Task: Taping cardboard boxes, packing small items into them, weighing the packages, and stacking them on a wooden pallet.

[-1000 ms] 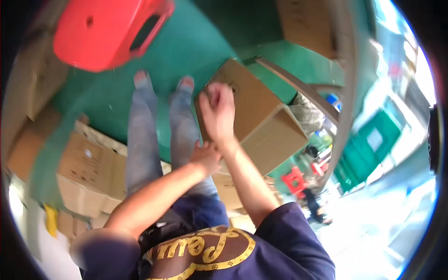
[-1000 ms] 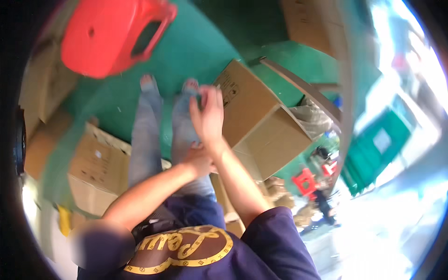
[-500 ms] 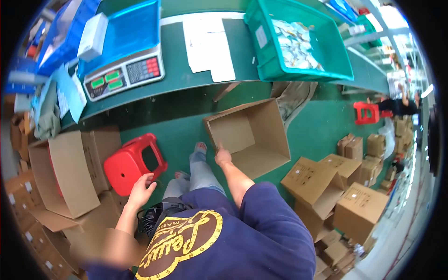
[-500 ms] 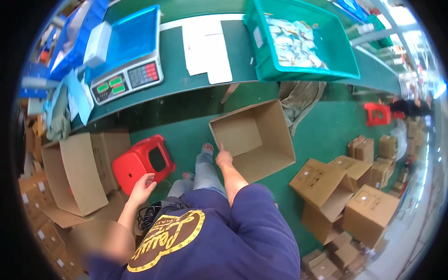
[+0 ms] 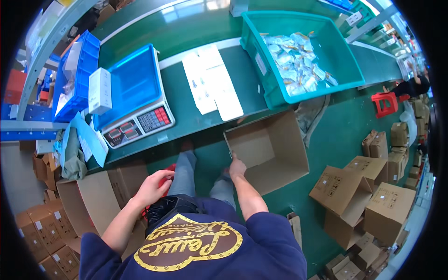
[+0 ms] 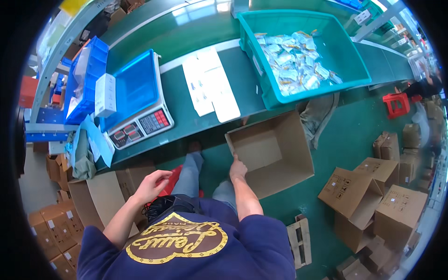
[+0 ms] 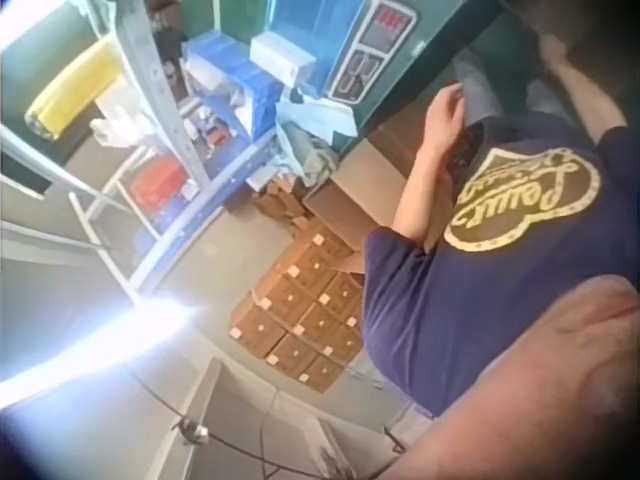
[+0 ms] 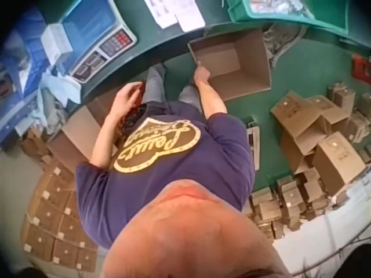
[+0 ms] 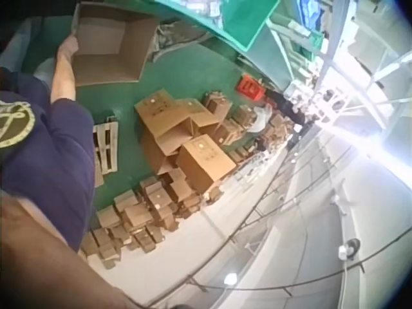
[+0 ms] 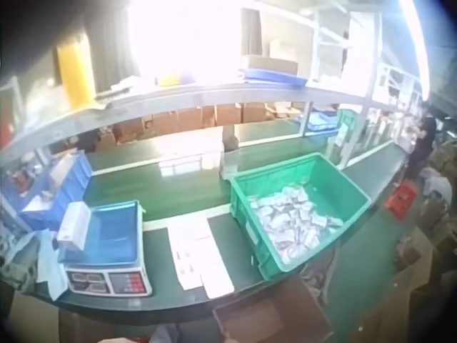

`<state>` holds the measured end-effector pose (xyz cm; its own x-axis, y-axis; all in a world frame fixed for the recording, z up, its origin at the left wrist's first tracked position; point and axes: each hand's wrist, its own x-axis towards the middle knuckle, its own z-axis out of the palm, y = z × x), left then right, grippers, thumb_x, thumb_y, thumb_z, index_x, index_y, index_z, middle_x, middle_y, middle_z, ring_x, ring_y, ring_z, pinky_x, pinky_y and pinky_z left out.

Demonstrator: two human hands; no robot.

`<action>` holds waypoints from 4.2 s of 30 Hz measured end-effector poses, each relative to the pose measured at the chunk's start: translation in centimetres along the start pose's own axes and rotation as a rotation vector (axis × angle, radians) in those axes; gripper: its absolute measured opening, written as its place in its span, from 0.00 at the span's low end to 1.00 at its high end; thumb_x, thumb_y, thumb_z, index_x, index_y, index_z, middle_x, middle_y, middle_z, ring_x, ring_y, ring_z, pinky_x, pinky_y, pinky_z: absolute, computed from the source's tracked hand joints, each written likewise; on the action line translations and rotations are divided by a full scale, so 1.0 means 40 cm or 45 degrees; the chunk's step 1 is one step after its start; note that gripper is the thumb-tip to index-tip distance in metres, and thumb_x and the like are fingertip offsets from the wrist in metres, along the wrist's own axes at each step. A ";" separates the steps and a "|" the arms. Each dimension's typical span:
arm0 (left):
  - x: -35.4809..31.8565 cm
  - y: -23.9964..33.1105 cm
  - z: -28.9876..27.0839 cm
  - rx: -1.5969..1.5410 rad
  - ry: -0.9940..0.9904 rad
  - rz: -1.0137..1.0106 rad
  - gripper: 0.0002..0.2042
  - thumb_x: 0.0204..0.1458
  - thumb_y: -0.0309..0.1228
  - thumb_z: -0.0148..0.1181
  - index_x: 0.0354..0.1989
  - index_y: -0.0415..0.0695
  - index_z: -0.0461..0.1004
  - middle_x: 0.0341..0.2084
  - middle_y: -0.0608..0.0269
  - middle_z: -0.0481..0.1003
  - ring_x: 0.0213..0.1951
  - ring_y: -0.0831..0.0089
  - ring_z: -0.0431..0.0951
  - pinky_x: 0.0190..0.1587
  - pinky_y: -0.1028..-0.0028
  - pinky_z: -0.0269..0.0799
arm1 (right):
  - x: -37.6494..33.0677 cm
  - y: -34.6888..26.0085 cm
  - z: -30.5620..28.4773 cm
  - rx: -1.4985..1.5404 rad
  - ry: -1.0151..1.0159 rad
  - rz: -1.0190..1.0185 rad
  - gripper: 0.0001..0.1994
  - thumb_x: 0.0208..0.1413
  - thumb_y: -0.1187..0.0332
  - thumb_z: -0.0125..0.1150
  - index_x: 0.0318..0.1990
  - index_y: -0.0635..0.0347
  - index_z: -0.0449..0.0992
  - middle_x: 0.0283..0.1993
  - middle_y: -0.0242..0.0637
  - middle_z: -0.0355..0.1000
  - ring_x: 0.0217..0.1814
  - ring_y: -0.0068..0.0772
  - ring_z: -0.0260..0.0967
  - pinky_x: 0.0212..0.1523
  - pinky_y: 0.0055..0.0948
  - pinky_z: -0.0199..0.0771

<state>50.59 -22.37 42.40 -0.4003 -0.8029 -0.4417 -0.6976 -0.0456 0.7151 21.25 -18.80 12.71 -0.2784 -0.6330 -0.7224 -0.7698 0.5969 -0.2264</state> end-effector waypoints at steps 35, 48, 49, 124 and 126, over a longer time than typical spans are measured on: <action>0.723 0.170 -0.669 0.359 0.826 0.581 0.28 0.51 0.31 0.64 0.61 0.40 0.64 0.56 0.53 0.67 0.61 0.59 0.64 0.65 0.64 0.56 | 0.437 -0.102 -1.120 0.159 0.843 0.160 0.35 0.41 0.57 0.72 0.59 0.56 0.69 0.55 0.51 0.72 0.55 0.51 0.72 0.53 0.43 0.73; 1.585 0.406 -0.588 -0.439 -0.070 0.660 0.48 0.33 0.32 0.76 0.65 0.40 0.53 0.61 0.51 0.61 0.62 0.60 0.62 0.64 0.65 0.58 | 0.074 -0.289 -1.194 0.896 1.207 -0.487 0.11 0.54 0.69 0.64 0.43 0.62 0.73 0.32 0.38 0.73 0.27 0.33 0.67 0.29 0.29 0.66; 1.574 0.381 -0.579 -0.325 0.099 0.718 0.46 0.33 0.32 0.76 0.62 0.40 0.55 0.58 0.51 0.62 0.60 0.60 0.63 0.62 0.65 0.60 | 0.006 -0.330 -1.197 1.085 1.119 -0.377 0.12 0.56 0.69 0.64 0.46 0.62 0.73 0.32 0.34 0.72 0.26 0.24 0.64 0.28 0.23 0.63; 0.027 -0.072 -0.552 -1.315 -0.049 0.478 0.18 0.62 0.31 0.52 0.61 0.48 0.64 0.69 0.49 0.47 0.68 0.58 0.55 0.63 0.62 0.60 | -0.706 -0.971 -0.430 1.415 0.193 -1.257 0.25 0.60 0.67 0.58 0.65 0.55 0.62 0.62 0.43 0.64 0.64 0.33 0.61 0.63 0.34 0.61; 0.050 -0.099 -0.582 -1.255 0.047 0.333 0.19 0.63 0.33 0.51 0.62 0.48 0.63 0.69 0.48 0.49 0.69 0.57 0.53 0.64 0.62 0.58 | -0.616 -1.002 -0.411 1.548 -0.005 -1.020 0.27 0.60 0.68 0.57 0.66 0.56 0.58 0.63 0.41 0.63 0.63 0.31 0.61 0.61 0.33 0.63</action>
<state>66.39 -37.61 51.29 -0.4395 -0.8751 -0.2027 0.2154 -0.3218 0.9220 49.50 -35.25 50.32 -0.0136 -0.9900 -0.1404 0.2375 0.1332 -0.9622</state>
